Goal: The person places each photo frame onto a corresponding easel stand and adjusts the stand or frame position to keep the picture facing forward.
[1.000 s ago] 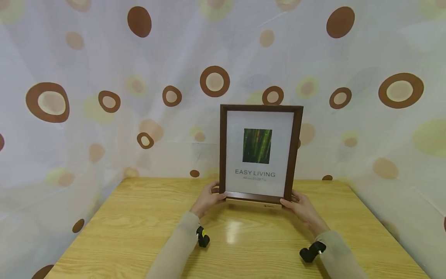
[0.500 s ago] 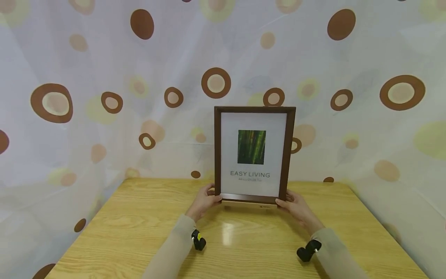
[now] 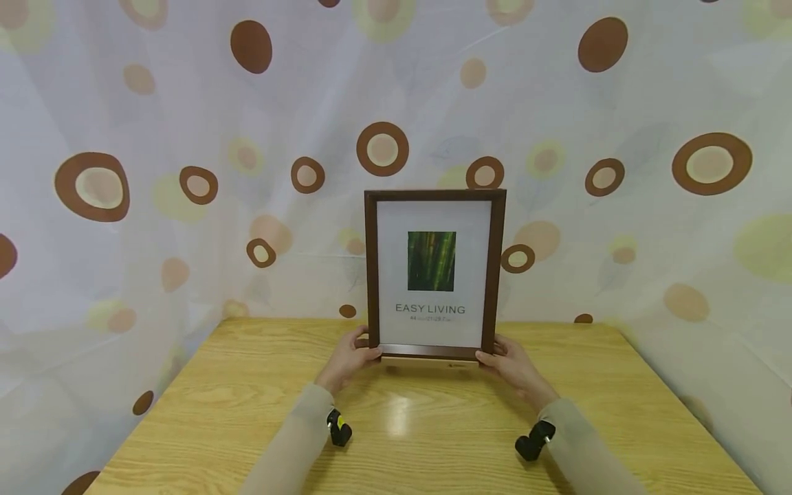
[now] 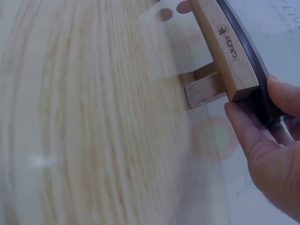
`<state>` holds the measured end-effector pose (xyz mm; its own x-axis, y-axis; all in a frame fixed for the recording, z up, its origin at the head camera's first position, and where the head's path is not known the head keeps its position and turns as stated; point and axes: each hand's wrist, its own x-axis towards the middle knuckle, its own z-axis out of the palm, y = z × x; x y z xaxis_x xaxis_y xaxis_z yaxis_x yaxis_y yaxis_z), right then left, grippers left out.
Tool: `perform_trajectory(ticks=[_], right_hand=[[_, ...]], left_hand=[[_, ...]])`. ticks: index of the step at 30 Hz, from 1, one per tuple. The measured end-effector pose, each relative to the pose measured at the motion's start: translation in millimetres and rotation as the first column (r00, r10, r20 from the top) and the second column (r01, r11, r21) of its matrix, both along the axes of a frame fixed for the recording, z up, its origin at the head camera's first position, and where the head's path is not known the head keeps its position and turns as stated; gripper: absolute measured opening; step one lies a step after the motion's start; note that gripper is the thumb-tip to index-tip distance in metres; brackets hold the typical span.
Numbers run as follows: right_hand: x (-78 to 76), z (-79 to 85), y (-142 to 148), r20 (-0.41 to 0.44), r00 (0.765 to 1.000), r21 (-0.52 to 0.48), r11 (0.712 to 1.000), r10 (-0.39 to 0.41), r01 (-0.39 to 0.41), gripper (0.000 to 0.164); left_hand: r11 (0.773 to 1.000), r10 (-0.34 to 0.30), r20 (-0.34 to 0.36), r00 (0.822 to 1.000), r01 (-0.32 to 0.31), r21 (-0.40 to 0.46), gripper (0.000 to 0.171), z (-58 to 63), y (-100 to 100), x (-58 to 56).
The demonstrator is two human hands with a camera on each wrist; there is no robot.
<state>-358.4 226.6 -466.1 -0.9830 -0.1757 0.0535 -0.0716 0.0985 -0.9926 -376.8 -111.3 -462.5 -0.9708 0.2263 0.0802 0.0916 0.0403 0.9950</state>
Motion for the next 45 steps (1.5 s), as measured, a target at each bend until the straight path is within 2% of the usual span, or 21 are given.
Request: perform_trajectory(ticks=[16,31,45], right_hand=[[-5.3,-1.5,-3.0,-0.004,1.0,0.014,1.0,-0.001,0.001,0.066],[-5.9,-2.5,-2.0,-0.005,1.0,0.047,0.999,-0.011,0.011,0.062],[-3.8,-1.7,-0.9,-0.026,1.0,0.061,0.998,-0.002,0.003,0.06]], left_hand=[[0.999,0.033,0.011,0.999,-0.033,0.002,0.052,-2.8,-1.4,-5.6],[0.999,0.001,0.003,1.0,-0.002,0.034,0.055,-2.0,-3.1,-4.7],[1.0,0.016,0.0,1.0,-0.016,0.012,0.052,-0.6,-2.9,-0.9]])
